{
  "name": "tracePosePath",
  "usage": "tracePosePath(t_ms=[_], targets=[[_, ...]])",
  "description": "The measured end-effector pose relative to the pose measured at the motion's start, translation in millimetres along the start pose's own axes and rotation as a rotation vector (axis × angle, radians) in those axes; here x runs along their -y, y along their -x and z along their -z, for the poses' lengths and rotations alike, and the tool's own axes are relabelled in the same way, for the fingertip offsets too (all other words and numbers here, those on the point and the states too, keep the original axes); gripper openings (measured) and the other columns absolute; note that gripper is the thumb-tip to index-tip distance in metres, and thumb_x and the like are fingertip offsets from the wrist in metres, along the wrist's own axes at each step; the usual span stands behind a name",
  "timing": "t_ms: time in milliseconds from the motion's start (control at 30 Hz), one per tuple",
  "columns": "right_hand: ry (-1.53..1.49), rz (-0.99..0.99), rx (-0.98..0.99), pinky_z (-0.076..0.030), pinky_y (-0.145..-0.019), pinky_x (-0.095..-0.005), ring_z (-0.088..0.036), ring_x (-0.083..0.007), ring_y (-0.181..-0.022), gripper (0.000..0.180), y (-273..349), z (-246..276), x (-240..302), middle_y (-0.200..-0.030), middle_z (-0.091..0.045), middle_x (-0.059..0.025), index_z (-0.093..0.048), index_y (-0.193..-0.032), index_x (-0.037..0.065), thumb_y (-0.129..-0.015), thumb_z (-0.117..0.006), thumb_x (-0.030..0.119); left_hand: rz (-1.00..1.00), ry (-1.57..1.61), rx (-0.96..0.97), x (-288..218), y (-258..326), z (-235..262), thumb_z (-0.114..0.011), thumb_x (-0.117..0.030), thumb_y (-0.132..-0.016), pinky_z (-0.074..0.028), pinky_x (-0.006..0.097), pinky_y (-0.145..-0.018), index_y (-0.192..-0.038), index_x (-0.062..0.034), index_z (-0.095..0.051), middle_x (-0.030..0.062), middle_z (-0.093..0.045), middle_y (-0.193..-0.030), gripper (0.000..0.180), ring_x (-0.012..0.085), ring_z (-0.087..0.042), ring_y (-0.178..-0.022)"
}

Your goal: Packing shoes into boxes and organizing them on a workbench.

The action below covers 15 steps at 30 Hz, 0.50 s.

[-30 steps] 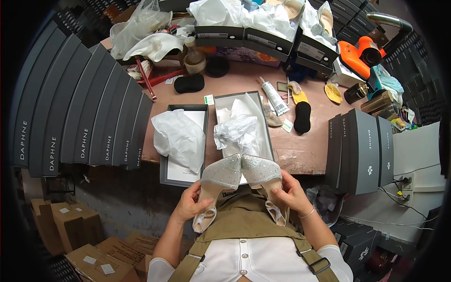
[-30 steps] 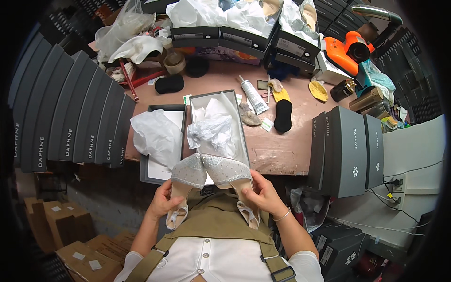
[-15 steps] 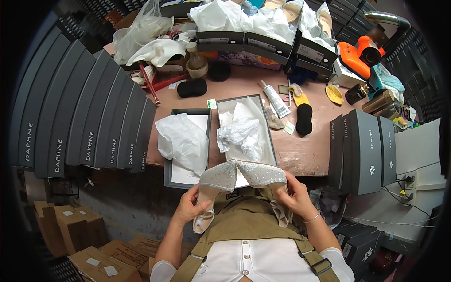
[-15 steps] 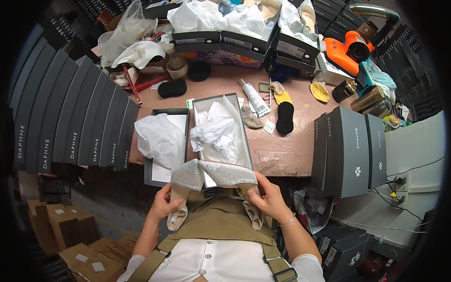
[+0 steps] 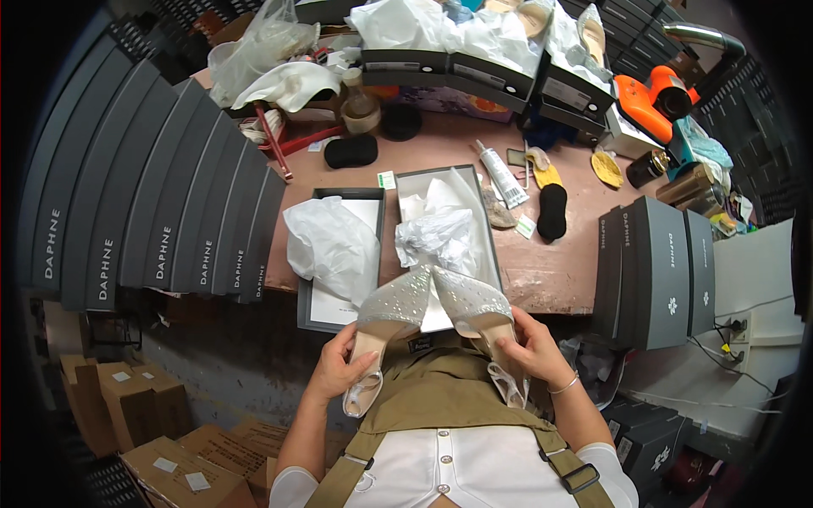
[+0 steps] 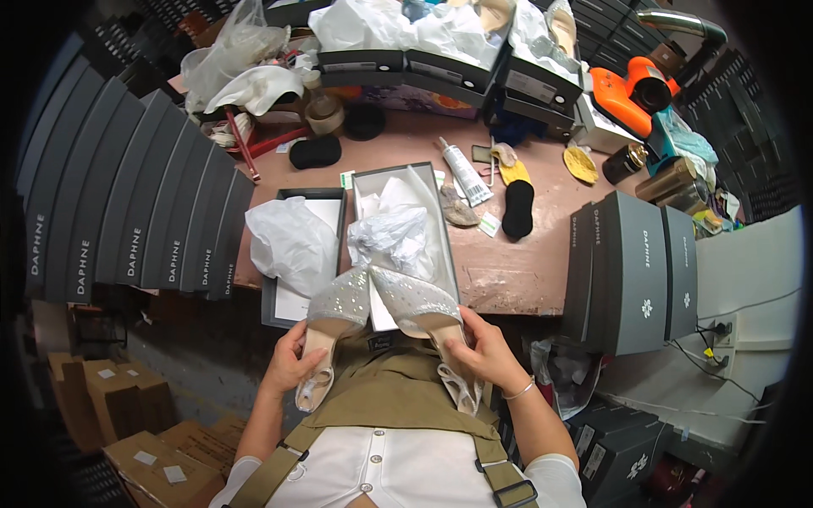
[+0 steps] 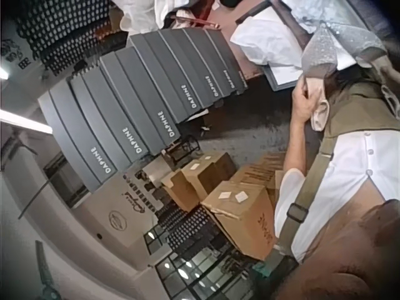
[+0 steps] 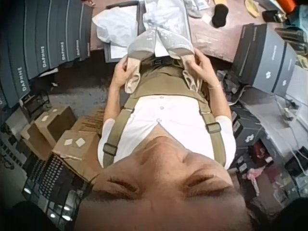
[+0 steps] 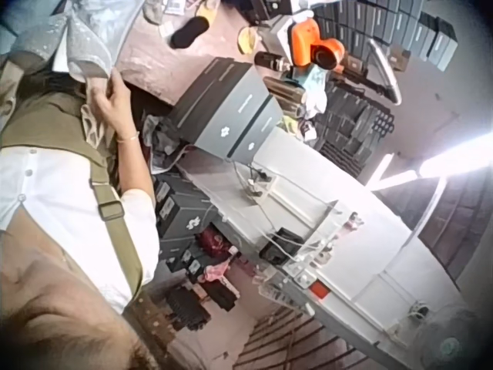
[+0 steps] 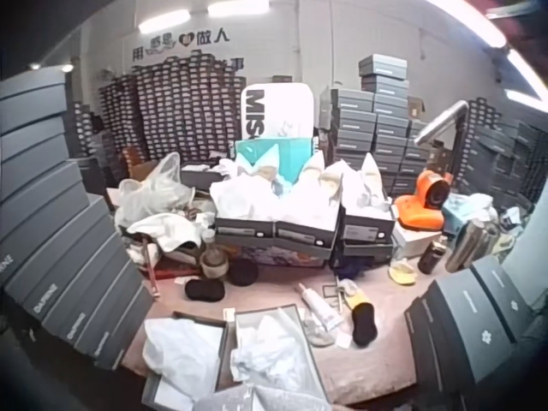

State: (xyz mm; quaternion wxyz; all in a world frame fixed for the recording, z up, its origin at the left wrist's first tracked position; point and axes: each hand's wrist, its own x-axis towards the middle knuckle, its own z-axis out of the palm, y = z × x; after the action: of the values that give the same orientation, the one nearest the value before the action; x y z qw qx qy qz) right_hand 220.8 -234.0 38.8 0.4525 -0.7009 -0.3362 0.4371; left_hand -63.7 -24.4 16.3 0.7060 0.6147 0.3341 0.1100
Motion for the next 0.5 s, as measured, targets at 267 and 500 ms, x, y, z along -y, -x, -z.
tracePosePath(t_ms=[267,500], targets=[[0.151,0.061,-0.148,-0.049,-0.066,-0.0237,-0.059,-0.0086,-0.071,0.053,-8.3,-7.9,36.9,-0.087,-0.065,-0.0091,-0.044,-0.134,0.002,-0.085,-0.062,0.008,-0.011,-0.023,-0.094,-9.6,-2.3,-6.4,-0.06,-0.005,-0.088,-0.047,0.024,-0.081,-0.136,0.0052,-0.038,0.0098,-0.064,-0.108,0.054,0.0099,-0.059,-0.094],[0.155,0.054,-0.149,-0.05,-0.067,-0.026,-0.061,-0.0111,-0.072,0.052,-10.3,-6.6,33.7,-0.087,-0.065,-0.0119,-0.044,-0.133,0.002,-0.085,-0.061,0.009,0.049,0.082,-0.066,-16.4,-6.4,-5.8,-0.056,-0.006,-0.092,-0.047,0.023,-0.082,-0.135,0.0049,-0.039,0.009,-0.063,-0.111,0.048,0.0082,-0.058,-0.095]])
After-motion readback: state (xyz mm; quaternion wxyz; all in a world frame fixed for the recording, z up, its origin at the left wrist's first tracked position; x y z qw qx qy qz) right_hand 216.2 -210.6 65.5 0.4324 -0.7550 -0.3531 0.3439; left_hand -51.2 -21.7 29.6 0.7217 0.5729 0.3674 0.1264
